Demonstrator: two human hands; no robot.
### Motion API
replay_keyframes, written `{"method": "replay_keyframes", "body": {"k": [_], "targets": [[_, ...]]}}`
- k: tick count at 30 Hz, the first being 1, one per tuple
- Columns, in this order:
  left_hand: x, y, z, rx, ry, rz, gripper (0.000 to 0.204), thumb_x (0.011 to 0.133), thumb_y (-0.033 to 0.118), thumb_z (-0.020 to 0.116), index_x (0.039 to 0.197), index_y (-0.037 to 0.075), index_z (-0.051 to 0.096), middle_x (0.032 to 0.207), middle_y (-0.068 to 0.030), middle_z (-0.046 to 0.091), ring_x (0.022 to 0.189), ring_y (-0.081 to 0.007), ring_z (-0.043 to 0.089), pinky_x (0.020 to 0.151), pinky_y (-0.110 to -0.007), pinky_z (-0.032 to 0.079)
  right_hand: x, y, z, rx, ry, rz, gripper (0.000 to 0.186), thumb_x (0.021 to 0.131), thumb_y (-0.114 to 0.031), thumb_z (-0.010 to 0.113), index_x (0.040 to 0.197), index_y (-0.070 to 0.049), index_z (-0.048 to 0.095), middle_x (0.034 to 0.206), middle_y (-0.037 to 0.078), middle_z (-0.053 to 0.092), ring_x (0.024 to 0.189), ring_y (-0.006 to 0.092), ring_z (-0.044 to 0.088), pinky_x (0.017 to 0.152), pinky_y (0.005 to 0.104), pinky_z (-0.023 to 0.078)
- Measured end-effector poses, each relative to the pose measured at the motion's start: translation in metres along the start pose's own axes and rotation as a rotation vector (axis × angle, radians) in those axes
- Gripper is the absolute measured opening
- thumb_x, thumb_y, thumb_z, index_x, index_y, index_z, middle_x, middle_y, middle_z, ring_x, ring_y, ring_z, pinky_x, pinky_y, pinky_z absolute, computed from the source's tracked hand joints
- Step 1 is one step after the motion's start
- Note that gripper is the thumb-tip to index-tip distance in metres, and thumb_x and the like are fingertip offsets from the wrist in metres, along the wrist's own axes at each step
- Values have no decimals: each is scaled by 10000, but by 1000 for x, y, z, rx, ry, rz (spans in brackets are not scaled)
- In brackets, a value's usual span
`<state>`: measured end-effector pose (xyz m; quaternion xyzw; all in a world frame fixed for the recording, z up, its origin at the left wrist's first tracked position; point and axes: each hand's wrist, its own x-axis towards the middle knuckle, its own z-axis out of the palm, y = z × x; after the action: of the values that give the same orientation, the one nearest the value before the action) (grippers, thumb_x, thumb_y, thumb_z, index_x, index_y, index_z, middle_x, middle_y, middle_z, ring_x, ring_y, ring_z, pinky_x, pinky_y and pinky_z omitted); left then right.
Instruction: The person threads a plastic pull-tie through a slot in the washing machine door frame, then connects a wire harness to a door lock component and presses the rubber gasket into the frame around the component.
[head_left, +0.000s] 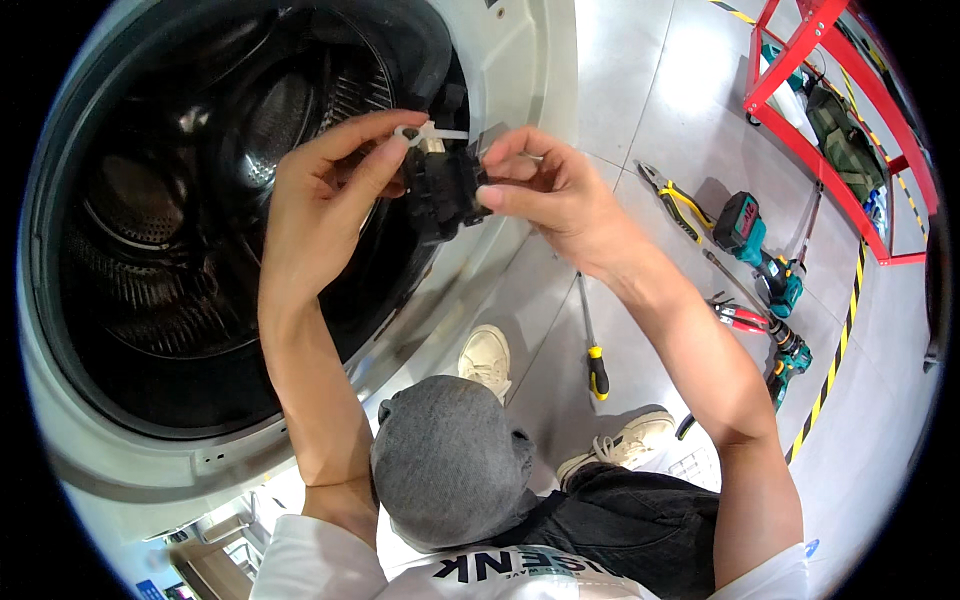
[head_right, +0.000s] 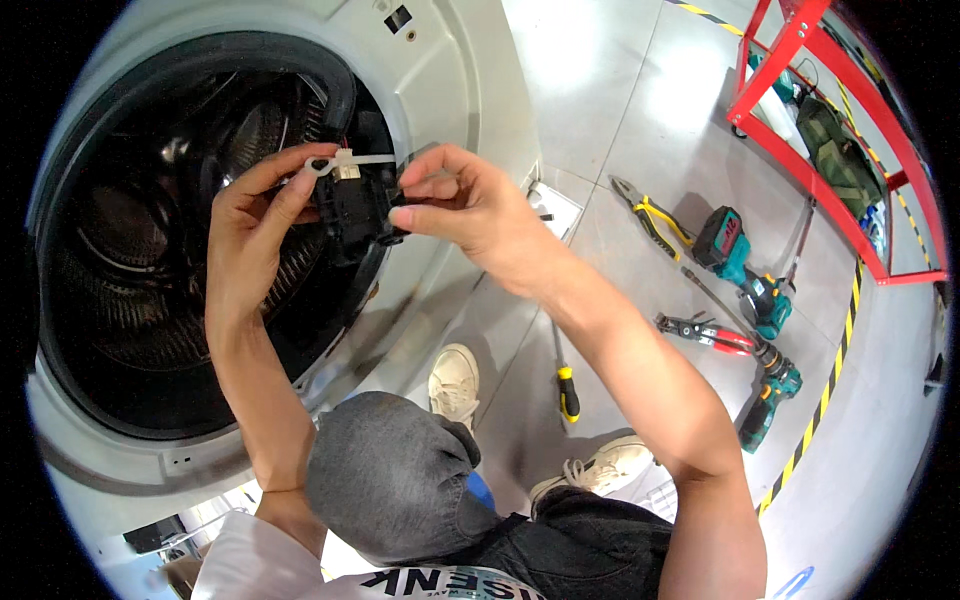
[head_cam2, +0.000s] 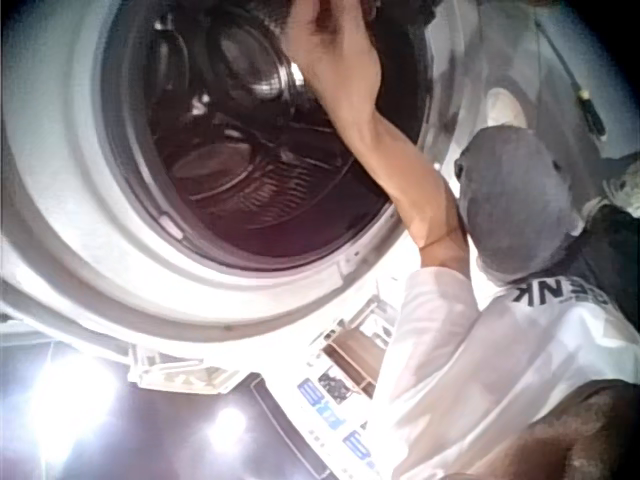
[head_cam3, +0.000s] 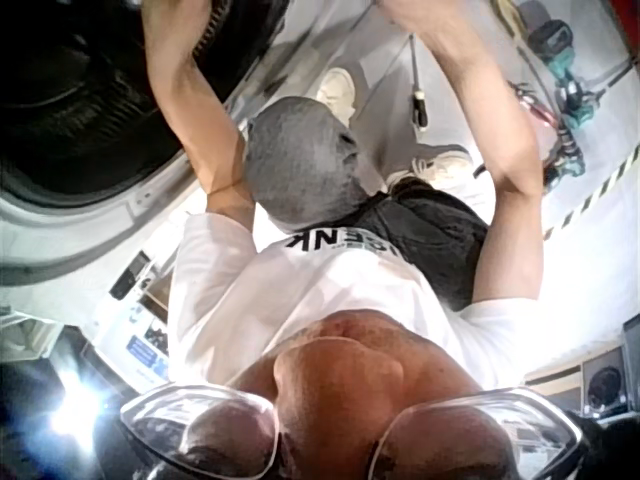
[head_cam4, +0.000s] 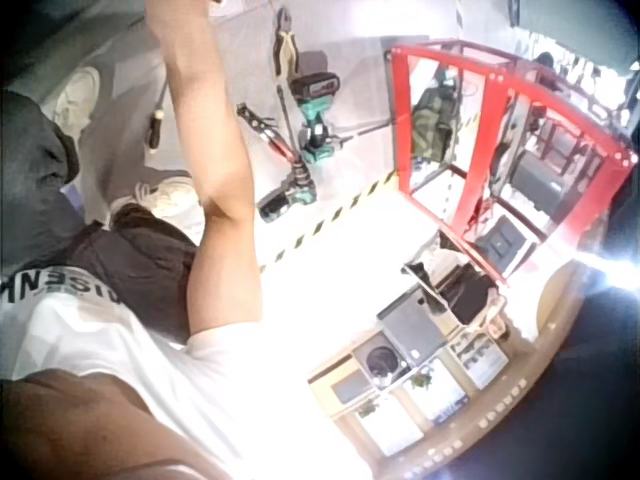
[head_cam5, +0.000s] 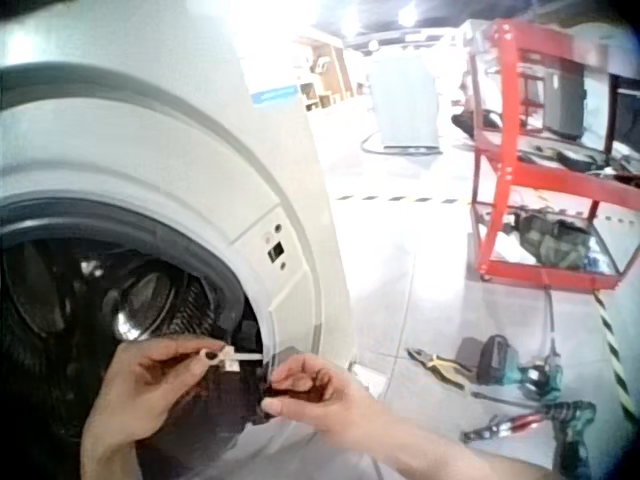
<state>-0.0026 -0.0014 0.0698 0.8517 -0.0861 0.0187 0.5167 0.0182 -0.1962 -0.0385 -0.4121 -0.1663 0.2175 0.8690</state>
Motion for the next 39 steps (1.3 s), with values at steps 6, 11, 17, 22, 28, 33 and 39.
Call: {"method": "replay_keyframes", "body": {"k": [6, 11, 17, 22, 28, 33, 39], "targets": [[0, 8, 4, -75, 27, -42, 202, 893, 93, 631, 1074, 14, 673, 913, -26, 672, 807, -69, 595, 707, -205, 470, 6, 8, 19, 39, 85, -50, 399, 808, 50, 681, 1134, -43, 472, 917, 72, 609, 917, 142, 589, 820, 271, 506], [-4, 13, 9, -3, 99, -58, 167, 884, 64, 640, 1026, -20, 669, 902, -42, 671, 809, -67, 595, 725, -191, 452, 9, 15, 23, -29, 81, -81, 429, 813, 48, 675, 1167, -37, 449, 888, 64, 586, 893, 135, 585, 765, 273, 524], [-8, 3, 16, 70, 266, -41, 171, 880, 68, 648, 1015, -36, 665, 875, -55, 661, 801, -71, 591, 710, -186, 453, 13, 6, 3, -327, 55, -112, 179, 872, -37, 636, 1031, 8, 568, 828, 45, 622, 765, 99, 587, 706, 255, 505], [-14, -5, 19, 65, 377, -20, 175, 887, 71, 641, 1017, -44, 661, 858, -60, 640, 789, -73, 583, 711, -181, 452, 14, -7, -10, -342, 154, -108, 103, 898, -76, 597, 919, 22, 623, 802, 44, 641, 701, 92, 586, 655, 242, 494], [-15, -9, 26, 66, 454, 12, 170, 893, 66, 629, 1016, -47, 658, 857, -61, 630, 769, -62, 571, 694, -173, 445, 10, -8, -17, -448, 165, -82, 110, 898, -100, 599, 908, 6, 627, 763, 40, 634, 680, 100, 592, 639, 247, 490], [-13, -2, 32, 209, 485, 38, 156, 893, 54, 621, 1008, -43, 660, 825, -40, 619, 735, -56, 555, 658, -175, 441, 10, -6, -14, -690, 170, -217, 123, 866, -72, 621, 957, 10, 617, 743, 85, 621, 642, 150, 600, 611, 279, 492], [-12, 8, 40, 403, 473, 106, 138, 876, 40, 615, 979, -37, 663, 801, -86, 658, 717, -103, 596, 658, -228, 468, 9, -16, 18, -792, 295, -704, 257, 843, 4, 606, 1098, -5, 575, 931, 163, 606, 737, 278, 630, 640, 335, 503]]}}
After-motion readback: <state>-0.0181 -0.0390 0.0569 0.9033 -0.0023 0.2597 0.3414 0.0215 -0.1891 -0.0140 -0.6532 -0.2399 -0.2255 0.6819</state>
